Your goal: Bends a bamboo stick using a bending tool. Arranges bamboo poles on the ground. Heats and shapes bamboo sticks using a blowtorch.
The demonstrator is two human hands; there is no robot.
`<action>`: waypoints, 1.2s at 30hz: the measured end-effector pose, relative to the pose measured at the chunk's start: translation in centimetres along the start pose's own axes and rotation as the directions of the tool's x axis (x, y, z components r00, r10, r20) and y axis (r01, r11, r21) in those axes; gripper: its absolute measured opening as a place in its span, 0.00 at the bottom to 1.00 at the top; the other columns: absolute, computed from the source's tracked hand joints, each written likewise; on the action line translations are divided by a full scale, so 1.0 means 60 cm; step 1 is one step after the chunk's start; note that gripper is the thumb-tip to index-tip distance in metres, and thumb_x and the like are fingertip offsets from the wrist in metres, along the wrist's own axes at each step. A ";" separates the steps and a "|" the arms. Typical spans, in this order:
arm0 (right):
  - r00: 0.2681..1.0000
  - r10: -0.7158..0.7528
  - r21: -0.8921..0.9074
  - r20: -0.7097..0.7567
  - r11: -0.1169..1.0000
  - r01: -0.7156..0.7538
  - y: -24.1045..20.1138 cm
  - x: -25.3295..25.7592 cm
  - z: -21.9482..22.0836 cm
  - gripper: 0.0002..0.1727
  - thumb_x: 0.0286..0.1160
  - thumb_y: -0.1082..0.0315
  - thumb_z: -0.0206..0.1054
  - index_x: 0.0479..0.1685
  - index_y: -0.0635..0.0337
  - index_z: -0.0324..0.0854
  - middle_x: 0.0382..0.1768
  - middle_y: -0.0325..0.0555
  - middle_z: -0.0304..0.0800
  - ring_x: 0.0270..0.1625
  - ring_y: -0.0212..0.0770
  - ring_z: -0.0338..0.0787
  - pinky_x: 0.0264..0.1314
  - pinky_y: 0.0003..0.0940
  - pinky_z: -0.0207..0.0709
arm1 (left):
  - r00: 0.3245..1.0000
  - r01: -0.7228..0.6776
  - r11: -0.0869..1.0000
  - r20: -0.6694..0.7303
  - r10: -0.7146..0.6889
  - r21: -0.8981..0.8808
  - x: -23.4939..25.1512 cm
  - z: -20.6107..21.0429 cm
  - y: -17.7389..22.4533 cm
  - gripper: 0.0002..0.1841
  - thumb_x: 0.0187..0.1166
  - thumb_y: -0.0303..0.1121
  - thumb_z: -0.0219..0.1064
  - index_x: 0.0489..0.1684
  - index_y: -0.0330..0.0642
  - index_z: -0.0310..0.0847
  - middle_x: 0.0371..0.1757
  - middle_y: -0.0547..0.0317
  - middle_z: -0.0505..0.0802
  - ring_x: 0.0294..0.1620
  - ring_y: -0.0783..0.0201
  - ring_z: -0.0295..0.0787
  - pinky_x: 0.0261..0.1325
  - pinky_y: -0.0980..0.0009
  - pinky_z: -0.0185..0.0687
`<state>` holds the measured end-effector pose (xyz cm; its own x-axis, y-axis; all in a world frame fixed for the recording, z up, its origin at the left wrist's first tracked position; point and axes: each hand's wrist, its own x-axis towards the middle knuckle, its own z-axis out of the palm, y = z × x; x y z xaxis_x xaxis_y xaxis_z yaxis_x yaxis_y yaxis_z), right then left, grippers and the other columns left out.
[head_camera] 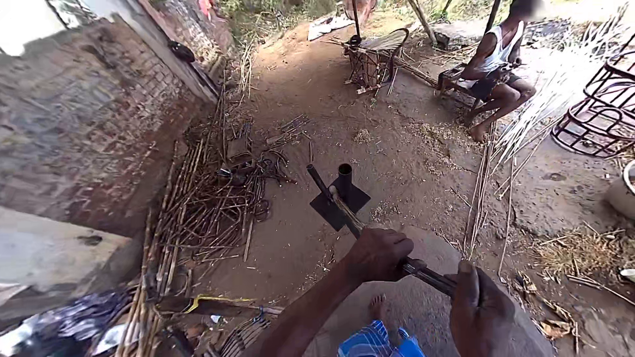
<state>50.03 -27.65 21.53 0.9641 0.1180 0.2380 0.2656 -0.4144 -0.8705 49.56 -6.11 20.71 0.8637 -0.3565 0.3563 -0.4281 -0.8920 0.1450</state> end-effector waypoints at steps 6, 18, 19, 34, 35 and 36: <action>0.980 0.181 0.005 0.088 0.983 -0.182 0.067 0.208 0.020 0.31 0.89 0.43 0.52 0.22 0.57 0.79 0.15 0.39 0.74 0.16 0.36 0.71 0.21 0.42 0.66 | 0.986 0.163 0.981 0.015 -0.165 0.106 0.122 0.055 -0.030 0.14 0.75 0.44 0.69 0.23 0.46 0.84 0.20 0.60 0.87 0.19 0.58 0.87 0.17 0.57 0.78; 0.974 0.169 0.147 0.149 0.970 -0.191 0.036 0.032 0.043 0.31 0.90 0.42 0.48 0.24 0.54 0.80 0.12 0.38 0.70 0.11 0.37 0.69 0.12 0.39 0.64 | 0.937 0.347 0.929 -0.095 -0.337 0.127 -0.008 0.036 0.020 0.17 0.78 0.51 0.70 0.45 0.47 0.87 0.49 0.59 0.92 0.59 0.55 0.88 0.66 0.53 0.83; 0.978 0.164 0.156 0.129 0.971 -0.183 0.027 0.011 0.059 0.30 0.89 0.45 0.48 0.22 0.53 0.79 0.11 0.35 0.69 0.11 0.34 0.69 0.13 0.35 0.64 | 0.909 0.411 0.902 -0.128 -0.396 0.135 -0.033 0.040 0.028 0.16 0.72 0.48 0.74 0.48 0.48 0.88 0.53 0.60 0.91 0.65 0.56 0.85 0.75 0.51 0.77; 0.914 0.277 0.070 0.297 0.948 -0.311 0.117 0.402 0.160 0.28 0.83 0.43 0.58 0.37 0.62 0.86 0.31 0.53 0.86 0.33 0.49 0.86 0.38 0.59 0.80 | 0.692 0.661 0.735 0.254 -0.676 0.155 0.311 0.080 -0.057 0.15 0.84 0.43 0.61 0.42 0.42 0.88 0.41 0.48 0.94 0.44 0.46 0.94 0.41 0.45 0.87; 0.940 0.235 0.052 0.246 0.966 -0.255 0.094 0.369 0.135 0.31 0.86 0.40 0.56 0.34 0.62 0.85 0.29 0.54 0.85 0.32 0.52 0.85 0.35 0.61 0.77 | 0.753 0.603 0.786 0.231 -0.617 0.135 0.294 0.060 -0.042 0.13 0.80 0.43 0.66 0.37 0.43 0.88 0.36 0.49 0.93 0.40 0.47 0.94 0.36 0.45 0.86; 0.961 0.197 0.015 0.192 0.979 -0.203 0.073 0.295 0.110 0.33 0.88 0.38 0.51 0.28 0.59 0.81 0.24 0.52 0.81 0.27 0.52 0.83 0.29 0.60 0.74 | 0.830 0.507 0.855 0.208 -0.518 0.108 0.247 0.046 -0.017 0.11 0.74 0.43 0.71 0.31 0.45 0.88 0.30 0.53 0.92 0.33 0.50 0.92 0.30 0.47 0.85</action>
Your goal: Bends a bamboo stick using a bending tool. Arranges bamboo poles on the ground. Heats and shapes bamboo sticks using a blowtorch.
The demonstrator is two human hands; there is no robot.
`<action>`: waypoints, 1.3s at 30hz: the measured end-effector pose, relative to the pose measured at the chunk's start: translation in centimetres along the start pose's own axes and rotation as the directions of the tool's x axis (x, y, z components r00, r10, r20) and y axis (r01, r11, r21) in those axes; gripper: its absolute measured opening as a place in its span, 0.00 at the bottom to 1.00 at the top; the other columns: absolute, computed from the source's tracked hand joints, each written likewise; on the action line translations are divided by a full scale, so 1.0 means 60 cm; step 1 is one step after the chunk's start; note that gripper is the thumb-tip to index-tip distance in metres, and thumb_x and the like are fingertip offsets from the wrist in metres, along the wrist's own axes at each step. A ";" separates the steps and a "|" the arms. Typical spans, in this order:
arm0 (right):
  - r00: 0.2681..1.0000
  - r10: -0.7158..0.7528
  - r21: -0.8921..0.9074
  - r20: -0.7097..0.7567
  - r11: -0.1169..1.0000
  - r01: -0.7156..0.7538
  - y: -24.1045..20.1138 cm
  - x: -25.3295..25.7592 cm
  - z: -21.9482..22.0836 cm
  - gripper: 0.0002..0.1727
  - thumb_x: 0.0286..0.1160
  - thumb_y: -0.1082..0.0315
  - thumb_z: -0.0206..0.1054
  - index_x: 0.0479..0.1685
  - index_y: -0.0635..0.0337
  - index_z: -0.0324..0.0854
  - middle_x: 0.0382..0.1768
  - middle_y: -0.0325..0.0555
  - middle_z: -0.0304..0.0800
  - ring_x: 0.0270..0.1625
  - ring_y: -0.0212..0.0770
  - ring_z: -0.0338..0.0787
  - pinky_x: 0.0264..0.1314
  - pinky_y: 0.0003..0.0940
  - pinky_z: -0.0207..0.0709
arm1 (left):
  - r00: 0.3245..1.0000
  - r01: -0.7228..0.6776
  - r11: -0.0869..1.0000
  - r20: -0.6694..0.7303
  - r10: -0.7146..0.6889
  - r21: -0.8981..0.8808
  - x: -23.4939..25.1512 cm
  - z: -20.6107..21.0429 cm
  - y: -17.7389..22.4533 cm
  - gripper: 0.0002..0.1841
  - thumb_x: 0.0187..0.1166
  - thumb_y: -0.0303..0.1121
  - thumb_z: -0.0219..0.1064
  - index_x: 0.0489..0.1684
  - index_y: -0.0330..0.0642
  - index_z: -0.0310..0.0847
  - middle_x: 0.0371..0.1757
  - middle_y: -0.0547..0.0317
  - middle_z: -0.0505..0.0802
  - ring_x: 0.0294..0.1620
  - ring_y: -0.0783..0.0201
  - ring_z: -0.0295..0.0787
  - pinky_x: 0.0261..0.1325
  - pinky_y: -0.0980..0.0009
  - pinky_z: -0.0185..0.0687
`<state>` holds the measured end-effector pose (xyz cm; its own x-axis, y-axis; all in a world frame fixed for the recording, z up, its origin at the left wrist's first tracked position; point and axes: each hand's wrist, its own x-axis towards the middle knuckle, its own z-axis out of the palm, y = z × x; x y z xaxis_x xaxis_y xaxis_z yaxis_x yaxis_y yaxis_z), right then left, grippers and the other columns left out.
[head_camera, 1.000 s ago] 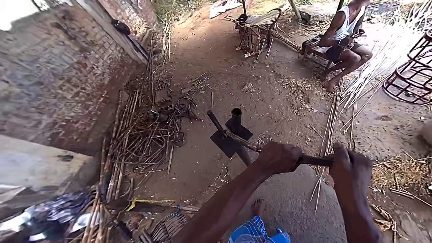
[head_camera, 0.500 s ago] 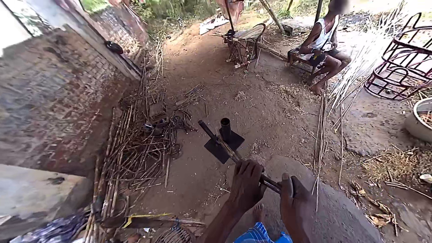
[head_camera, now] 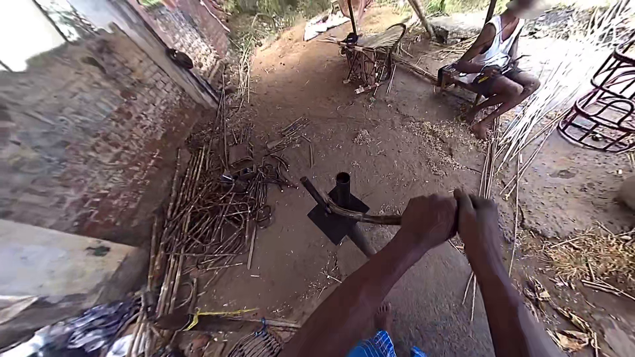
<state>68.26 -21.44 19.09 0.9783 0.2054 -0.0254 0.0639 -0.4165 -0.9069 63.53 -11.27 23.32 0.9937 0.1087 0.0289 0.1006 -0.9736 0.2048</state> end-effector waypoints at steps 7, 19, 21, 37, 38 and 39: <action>0.985 -0.091 0.006 -0.149 0.996 0.093 -0.021 -0.213 0.075 0.26 0.85 0.53 0.54 0.11 0.49 0.68 0.08 0.31 0.62 0.12 0.31 0.67 0.16 0.34 0.62 | 0.937 -0.248 0.962 -0.224 0.267 0.111 -0.175 0.021 -0.081 0.08 0.71 0.38 0.72 0.24 0.46 0.89 0.29 0.64 0.92 0.34 0.62 0.90 0.35 0.62 0.84; 0.998 -0.003 0.054 -0.063 0.999 0.007 -0.032 -0.111 0.071 0.28 0.90 0.51 0.55 0.23 0.62 0.81 0.19 0.47 0.76 0.25 0.47 0.79 0.31 0.53 0.73 | 0.999 0.032 0.999 -0.004 -0.032 0.033 -0.095 0.001 -0.047 0.08 0.75 0.36 0.72 0.32 0.42 0.91 0.38 0.54 0.94 0.52 0.51 0.90 0.62 0.49 0.82; 0.987 -0.084 0.053 -0.137 0.994 0.092 -0.039 -0.194 0.099 0.25 0.87 0.57 0.56 0.17 0.58 0.78 0.12 0.38 0.70 0.17 0.37 0.76 0.22 0.41 0.71 | 0.989 -0.092 0.994 -0.114 0.098 0.051 -0.162 0.016 -0.086 0.07 0.75 0.37 0.71 0.31 0.47 0.92 0.38 0.63 0.95 0.51 0.58 0.90 0.67 0.52 0.79; 0.998 -0.044 0.054 -0.053 0.997 0.046 -0.058 -0.184 0.157 0.25 0.91 0.53 0.53 0.22 0.55 0.77 0.13 0.40 0.72 0.17 0.43 0.77 0.20 0.48 0.72 | 0.994 -0.060 0.990 -0.083 0.071 0.130 -0.163 -0.003 -0.137 0.07 0.67 0.36 0.78 0.26 0.46 0.90 0.34 0.62 0.93 0.47 0.57 0.89 0.63 0.52 0.78; 0.997 -0.052 0.032 -0.050 0.998 0.054 -0.059 -0.191 0.171 0.23 0.90 0.54 0.53 0.23 0.54 0.76 0.13 0.40 0.72 0.16 0.43 0.77 0.19 0.47 0.72 | 0.992 -0.061 0.990 -0.104 0.074 0.129 -0.172 -0.001 -0.150 0.06 0.68 0.35 0.78 0.26 0.46 0.89 0.34 0.63 0.93 0.46 0.58 0.89 0.64 0.54 0.77; 0.998 -0.058 0.006 -0.026 0.998 0.058 -0.060 -0.183 0.180 0.22 0.89 0.54 0.53 0.23 0.54 0.75 0.13 0.41 0.72 0.17 0.45 0.78 0.20 0.48 0.71 | 0.990 -0.033 0.992 -0.129 0.048 0.118 -0.171 0.000 -0.156 0.06 0.68 0.34 0.77 0.25 0.45 0.89 0.33 0.62 0.93 0.45 0.58 0.88 0.63 0.54 0.77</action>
<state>55.17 -12.65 18.13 0.9777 0.2063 0.0384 0.1198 -0.3982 -0.9094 52.42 -3.28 21.08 0.9825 0.0867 0.1646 0.0731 -0.9935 0.0870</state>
